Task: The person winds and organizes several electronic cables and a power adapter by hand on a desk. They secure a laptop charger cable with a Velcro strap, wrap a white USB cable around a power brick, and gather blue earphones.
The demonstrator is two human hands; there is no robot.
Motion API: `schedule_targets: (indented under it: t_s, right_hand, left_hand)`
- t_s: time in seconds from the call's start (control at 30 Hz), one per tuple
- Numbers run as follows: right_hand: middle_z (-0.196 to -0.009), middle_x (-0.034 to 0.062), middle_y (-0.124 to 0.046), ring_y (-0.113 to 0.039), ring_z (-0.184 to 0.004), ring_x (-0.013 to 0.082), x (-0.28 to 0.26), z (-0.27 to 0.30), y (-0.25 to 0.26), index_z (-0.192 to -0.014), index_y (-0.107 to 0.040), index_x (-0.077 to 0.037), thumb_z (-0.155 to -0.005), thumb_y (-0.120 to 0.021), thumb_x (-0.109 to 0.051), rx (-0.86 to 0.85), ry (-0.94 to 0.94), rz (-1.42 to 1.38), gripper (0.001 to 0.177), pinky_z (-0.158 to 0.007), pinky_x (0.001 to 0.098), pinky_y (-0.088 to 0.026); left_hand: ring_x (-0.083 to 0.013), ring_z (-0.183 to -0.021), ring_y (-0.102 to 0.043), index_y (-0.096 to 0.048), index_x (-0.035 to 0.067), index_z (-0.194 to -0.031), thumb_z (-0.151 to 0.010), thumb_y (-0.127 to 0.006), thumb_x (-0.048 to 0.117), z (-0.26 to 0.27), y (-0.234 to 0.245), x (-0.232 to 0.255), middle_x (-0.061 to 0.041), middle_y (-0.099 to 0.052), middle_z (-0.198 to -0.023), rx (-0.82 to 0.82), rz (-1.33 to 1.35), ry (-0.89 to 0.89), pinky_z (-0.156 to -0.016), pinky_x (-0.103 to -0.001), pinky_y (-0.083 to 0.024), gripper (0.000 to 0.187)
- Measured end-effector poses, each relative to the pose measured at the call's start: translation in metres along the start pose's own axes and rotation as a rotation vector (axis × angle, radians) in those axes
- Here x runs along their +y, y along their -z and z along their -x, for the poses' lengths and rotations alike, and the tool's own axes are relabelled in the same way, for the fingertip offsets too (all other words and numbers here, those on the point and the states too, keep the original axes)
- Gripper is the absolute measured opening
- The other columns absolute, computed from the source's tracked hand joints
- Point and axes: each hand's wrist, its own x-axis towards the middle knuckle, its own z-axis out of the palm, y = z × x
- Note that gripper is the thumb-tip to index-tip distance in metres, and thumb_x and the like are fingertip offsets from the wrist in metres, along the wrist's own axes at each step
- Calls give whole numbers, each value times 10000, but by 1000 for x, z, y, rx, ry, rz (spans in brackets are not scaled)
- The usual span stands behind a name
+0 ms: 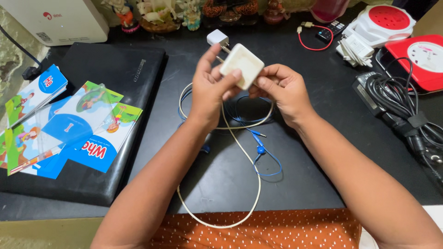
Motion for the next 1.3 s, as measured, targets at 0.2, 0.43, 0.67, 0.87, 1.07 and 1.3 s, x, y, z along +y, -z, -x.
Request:
schedule_targets:
  t_s: [0.2, 0.43, 0.67, 0.87, 1.07, 1.3]
  right_hand:
    - [-974, 98, -744, -726, -848, 174, -10, 0, -6, -1211, -637, 14, -994, -679, -122, 32, -50, 73, 259, -791, 303, -597]
    - [-808, 29, -662, -615, -712, 92, -2, 2, -8, -1093, -706, 14, -1073, -616, -213, -7, -4, 407, 245, -678, 257, -504]
    - [-872, -4, -641, -593, -739, 84, -2, 3, -8, -1097, -661, 3, -1089, -549, -218, -142, 0, 370, 249, -690, 260, -516]
    - [-950, 0, -635, -615, -863, 96, -10, 6, -5, -1177, -633, 7, -1090, -517, -190, -285, -12, 263, 245, -835, 271, -533]
    - [-794, 7, -653, -627, -747, 92, -16, 4, -8, -1116, -681, 6, -1065, -537, -222, -189, -42, 524, 275, -731, 267, -530]
    - [-753, 6, -643, -633, -698, 87, -10, 5, -6, -959, -654, -4, -1075, -541, -232, -164, 15, 537, 279, -675, 261, -539]
  left_hand:
    - [-87, -941, -683, -478, -17, -1417, -905, -734, 34, 4, -8, 3, -89, -690, -1152, 11, 56, 107, -690, -198, -532, 575]
    - [-110, -922, -634, -529, -10, -1421, -933, -753, 56, 4, -3, 4, -86, -674, -1139, -31, 17, 52, -679, -207, -484, 542]
    - [-171, -1083, -665, -528, 17, -1422, -936, -726, 125, 0, 3, 12, -98, -664, -1246, -70, 50, 125, -867, -307, -565, 536]
    - [-203, -1142, -680, -535, 25, -1405, -942, -724, 166, 1, 5, 15, -108, -661, -1272, -92, 73, 117, -958, -382, -600, 520]
    - [-208, -1164, -677, -526, 29, -1415, -938, -722, 167, -1, 5, 17, -108, -660, -1285, -80, 70, 118, -961, -372, -600, 533]
    - [-182, -1121, -676, -514, 30, -1440, -972, -711, 173, -3, 8, 14, -95, -658, -1262, -106, 89, 152, -935, -343, -590, 527]
